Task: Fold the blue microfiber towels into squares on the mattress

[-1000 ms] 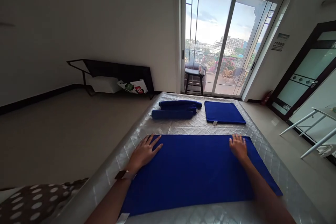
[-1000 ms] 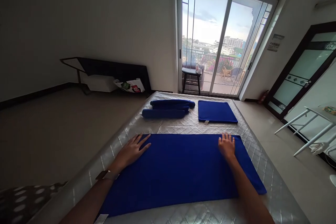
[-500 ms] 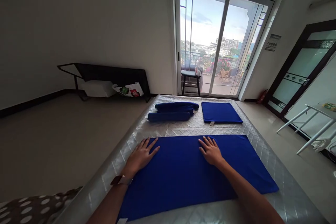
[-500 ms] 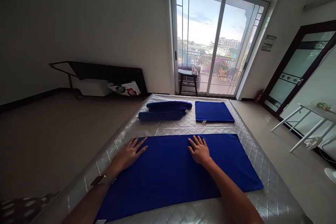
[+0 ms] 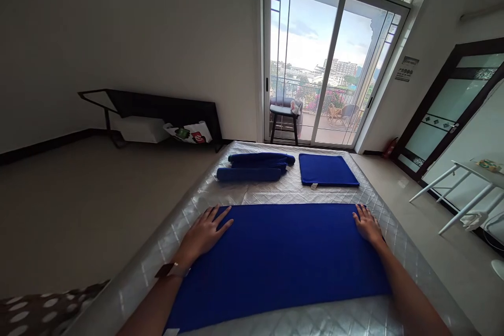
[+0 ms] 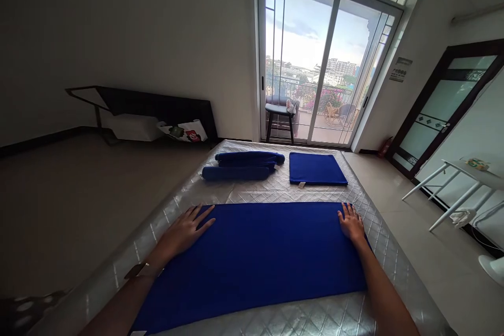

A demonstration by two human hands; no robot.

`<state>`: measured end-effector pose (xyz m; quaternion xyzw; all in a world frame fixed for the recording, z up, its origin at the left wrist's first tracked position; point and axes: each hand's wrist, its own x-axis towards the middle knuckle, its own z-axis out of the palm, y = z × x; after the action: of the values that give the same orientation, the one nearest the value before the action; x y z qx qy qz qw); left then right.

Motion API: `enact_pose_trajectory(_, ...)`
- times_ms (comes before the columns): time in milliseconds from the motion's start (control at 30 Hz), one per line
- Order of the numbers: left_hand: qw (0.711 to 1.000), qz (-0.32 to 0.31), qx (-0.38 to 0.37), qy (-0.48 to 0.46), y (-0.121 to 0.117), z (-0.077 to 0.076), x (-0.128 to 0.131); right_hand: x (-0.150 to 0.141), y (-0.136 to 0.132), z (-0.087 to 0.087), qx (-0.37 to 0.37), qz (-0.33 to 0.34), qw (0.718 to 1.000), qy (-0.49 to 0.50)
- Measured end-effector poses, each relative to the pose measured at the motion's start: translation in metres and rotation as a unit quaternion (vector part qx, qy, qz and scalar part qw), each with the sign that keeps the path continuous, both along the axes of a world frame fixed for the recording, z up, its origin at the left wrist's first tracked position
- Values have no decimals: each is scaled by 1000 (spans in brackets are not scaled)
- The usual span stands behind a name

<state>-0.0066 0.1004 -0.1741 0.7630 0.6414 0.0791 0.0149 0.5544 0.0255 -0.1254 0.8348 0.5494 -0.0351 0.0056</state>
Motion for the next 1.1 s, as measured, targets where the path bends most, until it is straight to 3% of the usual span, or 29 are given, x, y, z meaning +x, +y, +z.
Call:
enact_pose_trajectory(167, 1000, -6, -7, -5, -4, 10, 6, -13, 4, 20, -12, -28, 1000, -7)
enact_pose_trajectory(300, 1000, -9, -4, -27, -6, 14, 8, -64, 14, 27, 33, -23, 999, -30)
enact_pose_trajectory(400, 999, -18, 11, -33, -7, 16, 9, -138, 20, 18, 80, 113, 990, -1)
enact_pose_trajectory(533, 999, -25, 22, -42, -6, 16, 9, -236, 18, 2, 83, 321, 939, 91)
enact_pose_trajectory(600, 998, -24, 23, -49, -5, 14, 7, -262, 16, -3, 53, 365, 922, 118)
enact_pose_trajectory(667, 998, -24, 22, -50, -4, 11, 6, -268, 17, -4, 28, 367, 921, 128)
enact_pose_trajectory(733, 998, -26, 20, -48, -2, 8, 4, -255, 19, -4, 18, 341, 932, 122)
enact_pose_trajectory(833, 999, -27, 17, -44, -2, 6, 3, -206, 22, -2, 10, 271, 959, 85)
enact_pose_trajectory(967, 999, -29, 8, -34, -1, 4, 3, -104, 17, 4, -14, 143, 990, 13)
enact_pose_trajectory(1100, 999, -36, 11, -35, 2, -3, -1, -10, 2, 3, -11, -9, 1000, -7)
